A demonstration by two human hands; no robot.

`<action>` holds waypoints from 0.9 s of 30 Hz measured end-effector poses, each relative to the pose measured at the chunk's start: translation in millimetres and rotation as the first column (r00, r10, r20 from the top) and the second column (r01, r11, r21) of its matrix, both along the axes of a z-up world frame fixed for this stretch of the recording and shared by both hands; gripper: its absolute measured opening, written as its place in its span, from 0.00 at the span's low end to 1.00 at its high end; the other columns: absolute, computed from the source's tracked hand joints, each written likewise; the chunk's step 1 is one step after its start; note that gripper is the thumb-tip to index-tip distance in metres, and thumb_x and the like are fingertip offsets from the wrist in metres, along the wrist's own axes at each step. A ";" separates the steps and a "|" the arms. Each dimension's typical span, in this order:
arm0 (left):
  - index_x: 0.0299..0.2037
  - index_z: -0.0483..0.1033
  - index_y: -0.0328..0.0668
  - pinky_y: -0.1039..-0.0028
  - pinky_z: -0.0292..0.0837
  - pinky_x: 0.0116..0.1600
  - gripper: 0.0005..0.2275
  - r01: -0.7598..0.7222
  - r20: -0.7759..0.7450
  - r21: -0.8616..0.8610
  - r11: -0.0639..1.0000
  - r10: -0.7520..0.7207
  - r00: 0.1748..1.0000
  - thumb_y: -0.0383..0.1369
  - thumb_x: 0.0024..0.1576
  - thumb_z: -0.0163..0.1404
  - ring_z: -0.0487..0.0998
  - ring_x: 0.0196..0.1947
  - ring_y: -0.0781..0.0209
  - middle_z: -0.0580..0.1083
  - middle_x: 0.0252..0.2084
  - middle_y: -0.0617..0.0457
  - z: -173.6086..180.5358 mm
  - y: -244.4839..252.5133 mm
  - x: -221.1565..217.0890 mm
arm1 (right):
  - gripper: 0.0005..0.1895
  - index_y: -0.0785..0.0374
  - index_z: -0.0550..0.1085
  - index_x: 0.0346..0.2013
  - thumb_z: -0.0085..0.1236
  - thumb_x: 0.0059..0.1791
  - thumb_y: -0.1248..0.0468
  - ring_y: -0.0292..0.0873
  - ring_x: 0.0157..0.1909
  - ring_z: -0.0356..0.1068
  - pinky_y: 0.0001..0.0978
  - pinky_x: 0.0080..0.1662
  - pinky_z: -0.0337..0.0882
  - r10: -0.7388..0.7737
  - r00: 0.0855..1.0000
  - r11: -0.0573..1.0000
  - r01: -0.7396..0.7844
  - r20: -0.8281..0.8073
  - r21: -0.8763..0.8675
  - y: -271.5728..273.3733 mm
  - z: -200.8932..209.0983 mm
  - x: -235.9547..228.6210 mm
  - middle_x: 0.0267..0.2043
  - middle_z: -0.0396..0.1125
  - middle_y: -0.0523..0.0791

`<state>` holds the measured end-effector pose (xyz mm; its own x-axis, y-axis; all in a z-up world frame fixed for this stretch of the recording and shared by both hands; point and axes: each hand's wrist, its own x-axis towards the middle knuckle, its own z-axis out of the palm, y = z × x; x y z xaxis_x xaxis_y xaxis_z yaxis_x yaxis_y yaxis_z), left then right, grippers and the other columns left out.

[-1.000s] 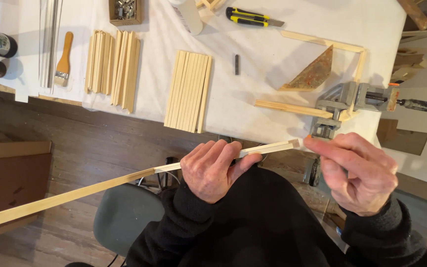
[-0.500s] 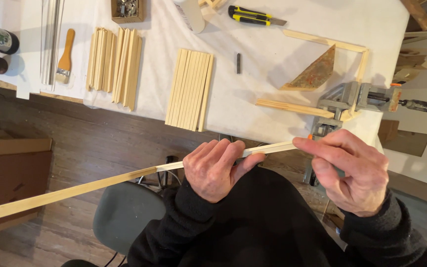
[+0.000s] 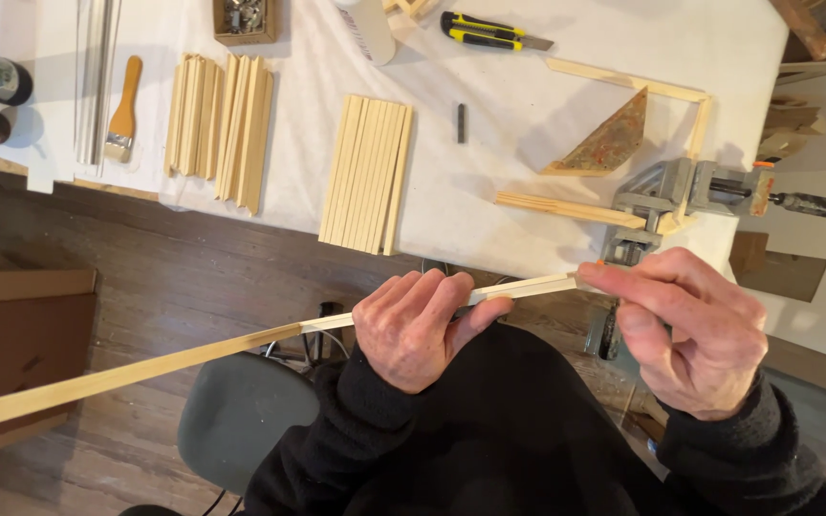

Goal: Assembling wooden picture frames by applying glue and using a corner clamp to join the mitered corners.

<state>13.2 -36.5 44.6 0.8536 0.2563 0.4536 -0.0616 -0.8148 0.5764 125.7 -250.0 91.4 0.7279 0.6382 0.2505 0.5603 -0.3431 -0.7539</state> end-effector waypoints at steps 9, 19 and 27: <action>0.30 0.74 0.43 0.70 0.62 0.27 0.16 0.009 -0.001 -0.001 1.000 -0.009 1.000 0.45 0.58 0.62 0.68 0.19 0.61 0.66 0.21 0.58 -1.0 3.6 -1.0 | 0.18 0.64 0.80 0.48 0.53 0.47 0.78 0.32 0.30 0.64 0.22 0.31 0.63 -0.052 0.999 0.998 0.052 -0.001 -0.031 1.7 -0.9 -2.2 0.34 0.68 0.43; 0.30 0.74 0.42 0.70 0.63 0.28 0.16 0.014 0.025 -0.005 1.000 -0.014 1.000 0.45 0.60 0.61 0.68 0.20 0.60 0.66 0.21 0.58 0.9 4.9 1.8 | 0.14 0.64 0.79 0.49 0.55 0.49 0.75 0.32 0.29 0.65 0.22 0.32 0.63 -0.011 1.000 1.000 0.011 0.021 -0.005 -0.9 -2.1 -0.3 0.35 0.68 0.43; 0.30 0.73 0.43 0.69 0.63 0.28 0.16 0.013 0.004 -0.002 1.000 -0.013 1.000 0.45 0.58 0.62 0.68 0.20 0.59 0.66 0.21 0.57 2.0 5.1 2.0 | 0.15 0.65 0.79 0.49 0.54 0.49 0.76 0.32 0.29 0.64 0.23 0.32 0.63 -0.041 0.999 0.999 0.041 0.006 -0.004 -0.1 -2.0 -1.1 0.34 0.68 0.43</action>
